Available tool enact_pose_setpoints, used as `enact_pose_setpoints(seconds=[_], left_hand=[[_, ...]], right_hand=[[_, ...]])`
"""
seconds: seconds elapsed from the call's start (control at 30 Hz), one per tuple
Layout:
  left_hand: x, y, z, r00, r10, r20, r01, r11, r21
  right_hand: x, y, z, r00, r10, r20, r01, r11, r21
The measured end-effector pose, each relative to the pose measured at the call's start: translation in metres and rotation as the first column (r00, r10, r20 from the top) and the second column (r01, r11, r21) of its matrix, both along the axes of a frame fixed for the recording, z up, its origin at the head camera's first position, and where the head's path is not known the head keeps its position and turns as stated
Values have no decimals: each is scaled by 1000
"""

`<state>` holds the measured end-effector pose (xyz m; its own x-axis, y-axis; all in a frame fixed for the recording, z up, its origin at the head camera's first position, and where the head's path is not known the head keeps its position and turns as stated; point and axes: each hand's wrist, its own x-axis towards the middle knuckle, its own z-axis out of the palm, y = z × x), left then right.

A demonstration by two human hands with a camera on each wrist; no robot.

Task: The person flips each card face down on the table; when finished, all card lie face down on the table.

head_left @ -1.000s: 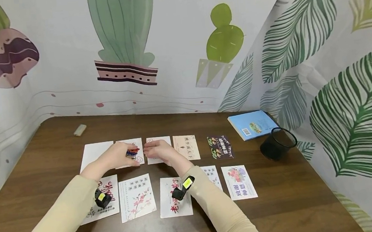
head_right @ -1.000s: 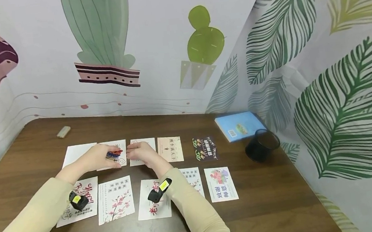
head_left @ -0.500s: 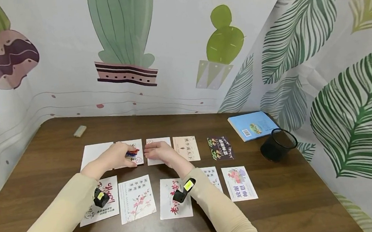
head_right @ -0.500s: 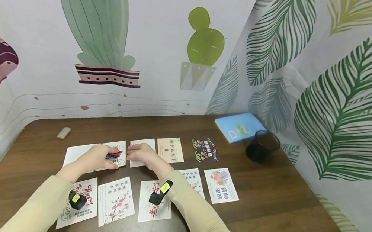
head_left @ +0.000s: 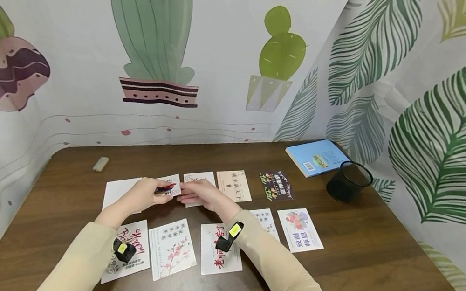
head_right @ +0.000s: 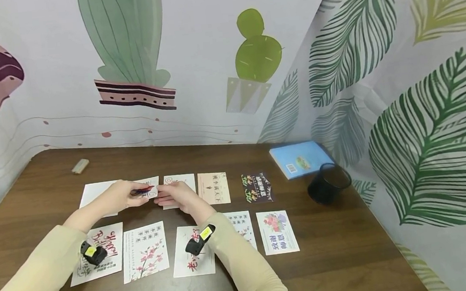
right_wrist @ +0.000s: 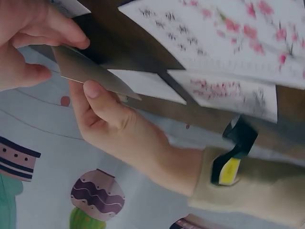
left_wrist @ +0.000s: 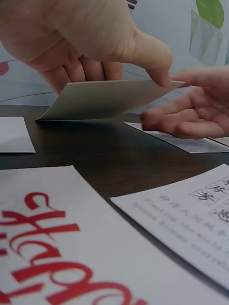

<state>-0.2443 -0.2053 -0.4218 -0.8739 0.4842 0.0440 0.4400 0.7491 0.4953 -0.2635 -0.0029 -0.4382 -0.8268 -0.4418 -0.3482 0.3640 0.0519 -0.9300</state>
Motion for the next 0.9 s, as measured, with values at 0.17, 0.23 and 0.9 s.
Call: enact_pose_setpoints(seconds=[0.17, 0.23, 0.9], left_hand=[[6, 2, 1, 1000, 2, 2, -2, 999, 40], [7, 2, 1, 1000, -2, -4, 2, 998, 56], [15, 6, -1, 996, 72, -43, -62, 979, 195]], right_hand=[[-7, -10, -6, 995, -71, 68, 75, 995, -71], [-9, -12, -7, 992, -96, 80, 103, 991, -85], [-7, -11, -7, 993, -116, 13, 116, 983, -141]])
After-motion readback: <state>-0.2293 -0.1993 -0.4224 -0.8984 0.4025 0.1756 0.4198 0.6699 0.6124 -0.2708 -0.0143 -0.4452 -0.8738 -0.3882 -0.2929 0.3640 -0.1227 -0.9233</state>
